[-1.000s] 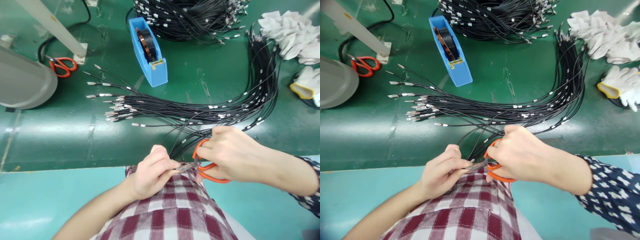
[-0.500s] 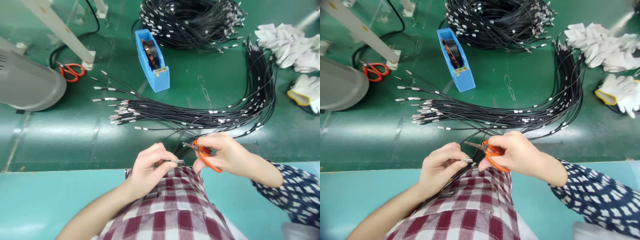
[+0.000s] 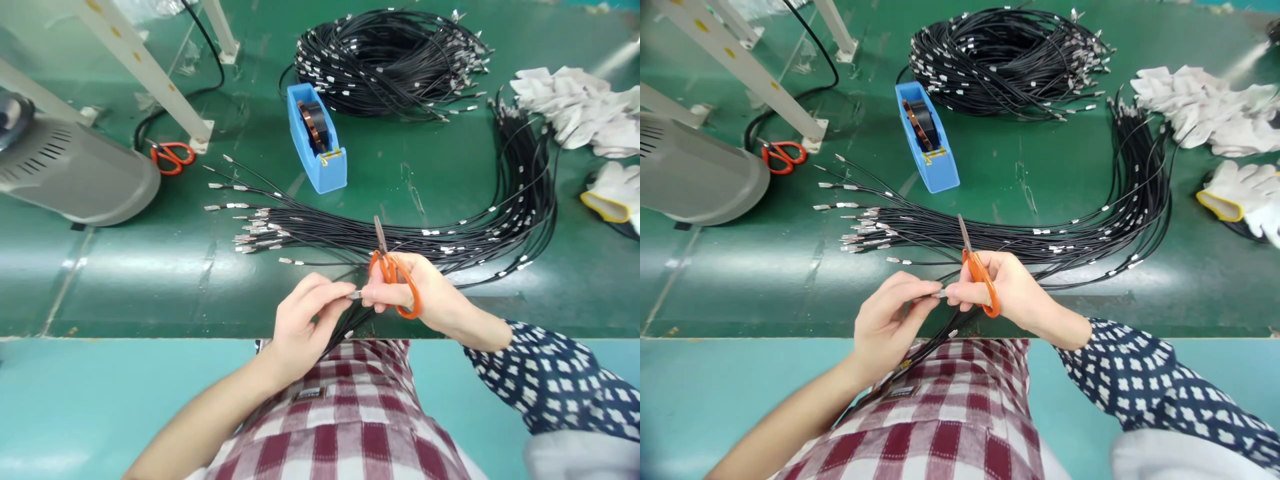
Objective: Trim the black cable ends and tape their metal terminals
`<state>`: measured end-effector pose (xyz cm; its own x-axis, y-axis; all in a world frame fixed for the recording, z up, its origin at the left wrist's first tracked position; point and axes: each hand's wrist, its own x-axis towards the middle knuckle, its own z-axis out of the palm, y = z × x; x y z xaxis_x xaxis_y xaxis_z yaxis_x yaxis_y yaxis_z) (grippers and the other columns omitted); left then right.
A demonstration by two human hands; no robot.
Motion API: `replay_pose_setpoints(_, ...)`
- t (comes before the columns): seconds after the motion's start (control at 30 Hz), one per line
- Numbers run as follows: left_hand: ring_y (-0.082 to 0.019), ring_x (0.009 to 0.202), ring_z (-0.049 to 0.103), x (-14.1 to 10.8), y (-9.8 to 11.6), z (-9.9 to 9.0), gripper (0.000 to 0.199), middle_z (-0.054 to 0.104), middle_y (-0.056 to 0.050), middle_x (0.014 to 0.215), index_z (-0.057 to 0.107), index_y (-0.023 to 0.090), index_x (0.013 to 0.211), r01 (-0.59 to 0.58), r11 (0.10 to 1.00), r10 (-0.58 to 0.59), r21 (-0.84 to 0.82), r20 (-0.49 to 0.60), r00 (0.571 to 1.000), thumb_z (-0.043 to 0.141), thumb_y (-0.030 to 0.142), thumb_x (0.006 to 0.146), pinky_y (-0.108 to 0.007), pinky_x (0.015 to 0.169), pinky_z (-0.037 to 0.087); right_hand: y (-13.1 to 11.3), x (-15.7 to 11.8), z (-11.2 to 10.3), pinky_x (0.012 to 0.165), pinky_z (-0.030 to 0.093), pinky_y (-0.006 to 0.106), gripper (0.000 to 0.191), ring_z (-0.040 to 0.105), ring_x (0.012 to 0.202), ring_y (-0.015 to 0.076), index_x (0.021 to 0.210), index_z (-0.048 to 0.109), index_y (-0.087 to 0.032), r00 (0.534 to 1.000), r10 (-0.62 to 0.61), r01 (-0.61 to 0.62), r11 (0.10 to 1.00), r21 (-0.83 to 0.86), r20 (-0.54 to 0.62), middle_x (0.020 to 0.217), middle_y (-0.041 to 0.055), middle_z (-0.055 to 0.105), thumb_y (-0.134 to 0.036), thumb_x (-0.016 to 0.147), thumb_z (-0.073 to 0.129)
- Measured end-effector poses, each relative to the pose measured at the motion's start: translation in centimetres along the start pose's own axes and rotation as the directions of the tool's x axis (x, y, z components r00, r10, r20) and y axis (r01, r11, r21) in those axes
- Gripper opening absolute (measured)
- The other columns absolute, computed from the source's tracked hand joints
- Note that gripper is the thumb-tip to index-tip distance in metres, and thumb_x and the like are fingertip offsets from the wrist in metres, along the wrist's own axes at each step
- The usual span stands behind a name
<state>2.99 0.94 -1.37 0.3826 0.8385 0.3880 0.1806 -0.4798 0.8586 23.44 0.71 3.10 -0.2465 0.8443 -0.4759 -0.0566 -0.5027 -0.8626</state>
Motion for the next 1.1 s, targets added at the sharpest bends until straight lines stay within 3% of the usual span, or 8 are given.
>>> replay_pose_setpoints(0.1, -0.013, 0.082, 0.064, 0.4, -0.4, -0.2, 0.027, 0.067, -0.004, 0.092, 0.070, 0.020, 0.109, -0.175, 0.976, 0.177, 0.129, -0.003, 0.984, 0.063, 0.002, 0.090, -0.023, 0.073, 0.054, 0.5, 0.1, -0.2, 0.053, 0.044, 0.021, 0.035, 0.058, 0.054, 0.0092, 0.073, 0.059, -0.017, 1.000, 0.024, -0.023, 0.999, -0.026, 0.018, 0.069, 0.0002, 0.070, -0.043, 0.073, 0.082)
replay_pose_setpoints(0.2, -0.011, 0.076, 0.062, 0.7, -0.3, -0.4, 0.024, 0.066, -0.003, 0.087, 0.070, 0.018, 0.108, -0.157, 0.979, 0.152, 0.130, 0.048, 0.987, 0.062, 0.003, 0.091, -0.021, 0.069, 0.053, 0.3, -0.2, -1.0, 0.050, 0.038, 0.023, 0.041, 0.052, 0.049, 0.0093, 0.072, 0.056, -0.018, 0.997, -0.077, 0.076, 0.948, -0.310, 0.009, 0.066, -0.0003, 0.066, -0.055, 0.080, 0.072)
replay_pose_setpoints(0.23, -0.011, 0.074, 0.061, 0.8, -0.2, -0.4, 0.022, 0.065, -0.003, 0.084, 0.070, 0.017, 0.107, -0.137, 0.984, 0.130, 0.115, 0.069, 0.989, 0.061, 0.003, 0.091, -0.021, 0.068, 0.052, 0.0, -0.4, -1.4, 0.051, 0.037, 0.024, 0.043, 0.051, 0.050, 0.0097, 0.071, 0.055, -0.019, 0.987, -0.159, 0.140, 0.867, -0.478, 0.001, 0.063, -0.0009, 0.064, -0.057, 0.082, 0.069)
replay_pose_setpoints(0.3, -0.010, 0.071, 0.059, 0.8, 0.1, -0.5, 0.018, 0.063, -0.002, 0.081, 0.069, 0.015, 0.103, -0.099, 0.991, 0.088, 0.087, 0.119, 0.989, 0.060, 0.004, 0.092, -0.020, 0.067, 0.051, -0.6, -1.0, -2.3, 0.057, 0.035, 0.026, 0.044, 0.049, 0.052, 0.0103, 0.070, 0.055, -0.019, 0.942, -0.331, 0.245, 0.579, -0.778, 0.050, 0.060, -0.0023, 0.059, -0.059, 0.084, 0.067)
replay_pose_setpoints(0.4, -0.010, 0.071, 0.057, 0.8, 0.4, -0.7, 0.014, 0.062, -0.002, 0.081, 0.068, 0.014, 0.100, -0.032, 0.998, 0.020, 0.059, 0.187, 0.982, 0.058, 0.005, 0.094, -0.020, 0.067, 0.048, -1.5, -2.0, -3.4, 0.062, 0.033, 0.027, 0.043, 0.046, 0.051, 0.0094, 0.072, 0.056, -0.019, 0.890, -0.391, 0.321, 0.175, -0.931, 0.233, 0.058, -0.0046, 0.058, -0.059, 0.085, 0.067)
replay_pose_setpoints(0.57, -0.009, 0.071, 0.054, 0.6, 0.8, -1.1, 0.015, 0.057, 0.000, 0.082, 0.065, 0.016, 0.101, 0.117, 0.992, -0.127, 0.053, 0.276, 0.953, 0.053, 0.009, 0.097, -0.020, 0.066, 0.045, -1.9, -3.2, -3.7, 0.063, 0.029, 0.030, 0.039, 0.045, 0.047, 0.0100, 0.070, 0.058, -0.019, 0.843, -0.376, 0.363, -0.126, -0.923, 0.383, 0.058, -0.0059, 0.061, -0.053, 0.089, 0.065)
replay_pose_setpoints(0.8, -0.008, 0.069, 0.051, 0.4, 1.3, -1.1, 0.015, 0.053, 0.001, 0.082, 0.063, 0.017, 0.104, 0.182, 0.982, -0.188, 0.047, 0.309, 0.932, 0.050, 0.011, 0.099, -0.020, 0.065, 0.043, -2.1, -3.6, -2.8, 0.064, 0.027, 0.032, 0.032, 0.051, 0.047, 0.0128, 0.065, 0.058, -0.020, 0.854, -0.327, 0.323, -0.276, -0.905, 0.405, 0.057, -0.0041, 0.063, -0.041, 0.086, 0.068)
replay_pose_setpoints(1.1, -0.008, 0.064, 0.049, 0.5, 1.7, -0.9, 0.014, 0.054, 0.001, 0.079, 0.065, 0.017, 0.099, 0.194, 0.979, -0.202, 0.056, 0.282, 0.938, 0.053, 0.010, 0.097, -0.020, 0.058, 0.040, -2.4, -3.6, -2.6, 0.065, 0.029, 0.032, 0.031, 0.049, 0.044, 0.0135, 0.063, 0.056, -0.021, 0.871, -0.279, 0.306, -0.332, -0.892, 0.403, 0.054, -0.0035, 0.062, -0.036, 0.087, 0.068)
